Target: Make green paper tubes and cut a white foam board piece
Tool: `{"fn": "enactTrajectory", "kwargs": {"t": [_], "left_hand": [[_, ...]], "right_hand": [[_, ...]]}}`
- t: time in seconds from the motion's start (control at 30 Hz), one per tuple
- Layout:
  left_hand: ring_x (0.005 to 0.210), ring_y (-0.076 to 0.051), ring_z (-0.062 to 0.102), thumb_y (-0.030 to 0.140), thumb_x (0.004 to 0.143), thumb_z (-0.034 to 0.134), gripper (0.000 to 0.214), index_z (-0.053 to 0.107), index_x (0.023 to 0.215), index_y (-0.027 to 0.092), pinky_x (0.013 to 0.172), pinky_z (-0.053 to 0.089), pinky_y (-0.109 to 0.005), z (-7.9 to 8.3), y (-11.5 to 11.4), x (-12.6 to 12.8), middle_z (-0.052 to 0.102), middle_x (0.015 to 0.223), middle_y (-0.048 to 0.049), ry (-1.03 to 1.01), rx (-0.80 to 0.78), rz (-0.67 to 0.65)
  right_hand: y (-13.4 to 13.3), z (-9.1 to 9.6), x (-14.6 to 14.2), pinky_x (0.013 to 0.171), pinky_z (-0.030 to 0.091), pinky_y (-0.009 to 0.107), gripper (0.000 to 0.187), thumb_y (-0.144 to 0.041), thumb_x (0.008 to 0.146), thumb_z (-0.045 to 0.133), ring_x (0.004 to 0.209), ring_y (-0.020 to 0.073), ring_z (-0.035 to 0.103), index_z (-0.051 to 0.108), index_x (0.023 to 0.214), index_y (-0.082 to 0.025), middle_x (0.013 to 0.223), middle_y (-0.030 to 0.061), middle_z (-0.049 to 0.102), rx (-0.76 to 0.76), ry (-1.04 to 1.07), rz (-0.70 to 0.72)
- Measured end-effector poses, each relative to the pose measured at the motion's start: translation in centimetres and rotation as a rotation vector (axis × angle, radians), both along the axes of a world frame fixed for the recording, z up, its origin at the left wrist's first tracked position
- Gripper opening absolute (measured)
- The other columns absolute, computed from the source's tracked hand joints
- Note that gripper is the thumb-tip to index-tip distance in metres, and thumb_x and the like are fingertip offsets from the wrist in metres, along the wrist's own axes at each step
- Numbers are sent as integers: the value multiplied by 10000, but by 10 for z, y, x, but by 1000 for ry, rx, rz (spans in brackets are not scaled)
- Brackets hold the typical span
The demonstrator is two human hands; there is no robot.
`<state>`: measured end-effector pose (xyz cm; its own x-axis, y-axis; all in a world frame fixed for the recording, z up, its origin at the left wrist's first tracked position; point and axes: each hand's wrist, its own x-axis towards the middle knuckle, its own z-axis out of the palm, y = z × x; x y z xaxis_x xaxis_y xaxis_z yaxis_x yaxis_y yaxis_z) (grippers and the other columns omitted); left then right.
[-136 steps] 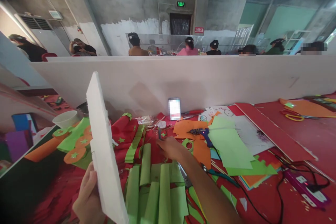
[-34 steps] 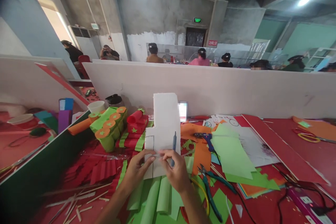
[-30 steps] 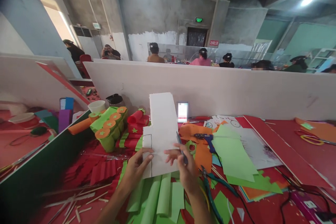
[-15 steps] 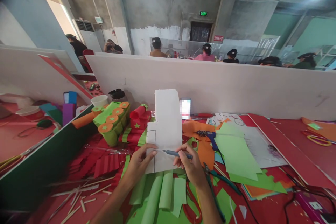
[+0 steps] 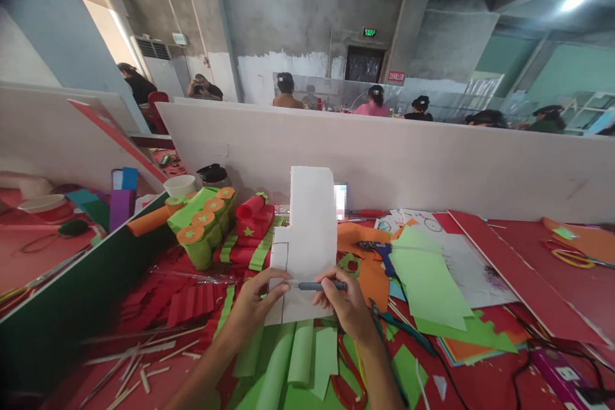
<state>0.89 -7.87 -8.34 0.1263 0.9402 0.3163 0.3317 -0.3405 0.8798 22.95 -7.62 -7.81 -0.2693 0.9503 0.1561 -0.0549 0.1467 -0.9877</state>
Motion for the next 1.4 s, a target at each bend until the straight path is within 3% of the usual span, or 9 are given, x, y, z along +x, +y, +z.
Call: {"fn": "enactTrajectory", "kwargs": {"t": [0.23,0.53,0.67,0.87,1.03,1.17,1.27,1.4], "left_hand": [[693,-171,596,355,865,613,192,700,918,191,644,440,-252,1,0,-3,710,856,-33,-6,-5,70],[713,-178,622,357,856,640,188,721,872,188,643,447,-251,2,-2,0,726,837,-47,5,7,7],[770,-196,663,346,843,665,167,736,849,194,695,485,-261,2,-2,-1,741,833,-54,-26,45,-1],[769,-199,684,330,838,684,138,773,891,240,703,517,-262,2,-3,-2,761,842,-47,64,183,-22],[785,-201,701,331,863,653,177,779,975,277,694,541,-259,-2,-1,-3,766,882,-46,87,232,-81],[866,-230,707,386,850,653,233,771,1009,264,775,556,-302,-9,1,-2,768,964,-58,79,196,-15],[880,-240,707,444,835,658,425,674,1204,235,759,573,-323,-9,-1,1,749,1027,-68,-12,99,147],[850,-234,719,477,831,661,831,235,1510,257,658,596,-309,-1,-3,3,718,1119,-92,-324,-12,224]], "right_hand": [[1,1,8,463,388,232,287,-470,929,547,506,133,514,620,869,-199,640,30,688,65,73,-64],[-2,3,2,480,425,218,296,-470,900,596,559,132,558,676,943,-188,717,47,713,-23,23,28],[-3,8,7,454,429,221,274,-428,864,653,524,127,552,718,984,-190,748,43,721,-33,-98,51],[-11,24,-5,679,499,275,110,-295,838,688,770,202,673,753,904,-236,855,25,751,266,-418,8],[-15,20,-24,692,475,254,83,-291,881,633,743,174,652,677,882,-221,809,3,714,386,-448,-44],[-14,13,-25,637,437,231,74,-266,874,625,672,144,591,623,824,-211,738,-21,646,419,-434,-73],[-11,10,-16,577,411,223,87,-293,896,587,617,131,530,598,865,-213,682,-35,559,387,-311,-126],[-2,6,8,507,396,236,325,-390,976,439,540,132,464,528,1248,-238,712,-29,520,313,-133,-356]]}}
